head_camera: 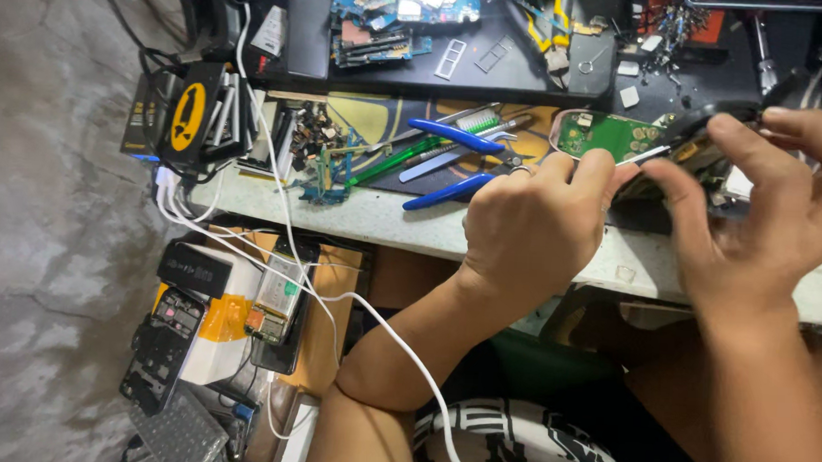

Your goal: The person disassembles a mobile phone, removes the back cover, and uses a screwdriver to unscrew components on the circuit board. They handle the phone casing and internal parts while working at a cluttered electronics repair bench.

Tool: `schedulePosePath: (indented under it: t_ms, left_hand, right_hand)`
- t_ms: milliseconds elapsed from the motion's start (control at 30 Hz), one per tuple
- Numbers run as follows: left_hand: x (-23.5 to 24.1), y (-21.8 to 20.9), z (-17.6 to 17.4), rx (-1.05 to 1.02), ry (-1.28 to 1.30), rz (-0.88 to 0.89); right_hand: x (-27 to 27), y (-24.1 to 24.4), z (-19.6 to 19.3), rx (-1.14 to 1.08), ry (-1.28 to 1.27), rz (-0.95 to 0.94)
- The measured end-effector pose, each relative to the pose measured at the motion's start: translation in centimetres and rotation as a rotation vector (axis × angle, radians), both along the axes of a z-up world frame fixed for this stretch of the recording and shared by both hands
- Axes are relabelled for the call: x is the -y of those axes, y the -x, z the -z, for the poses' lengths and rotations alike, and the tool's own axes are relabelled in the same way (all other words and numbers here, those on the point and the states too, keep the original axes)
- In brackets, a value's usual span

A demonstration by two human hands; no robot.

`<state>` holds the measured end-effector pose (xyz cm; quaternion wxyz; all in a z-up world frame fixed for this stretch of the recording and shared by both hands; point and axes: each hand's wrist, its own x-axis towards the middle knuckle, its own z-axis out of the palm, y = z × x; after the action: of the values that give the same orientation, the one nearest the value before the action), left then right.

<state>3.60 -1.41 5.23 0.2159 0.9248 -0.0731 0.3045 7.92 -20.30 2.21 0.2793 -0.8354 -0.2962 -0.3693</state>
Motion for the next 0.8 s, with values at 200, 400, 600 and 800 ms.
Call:
schedulePosePath:
  t_ms: [200,400,600,800]
  left_hand:
    - [-1.0,0.6,-0.1,0.038,-0.109,-0.061]
    - [-0.4,0.8,0.9,-0.014,-0.124,-0.018]
    - [0.3,0.7,1.1,0.001,-0.132,-0.01]
    - [0.9,0.5,1.0,0.01,-0.186,-0.056]
  right_hand:
    - [1.8,-1.8,4.2,-0.364,-0.44,-0.151]
    - [4.3,-2.9,8.3,-0.506,-0.629,-0.114]
    - [4.3,-2.4,8.4,-0.602,-0.755,-0.118]
    - [3.8,-1.9,7.9,-0.466,-0.6,-0.073]
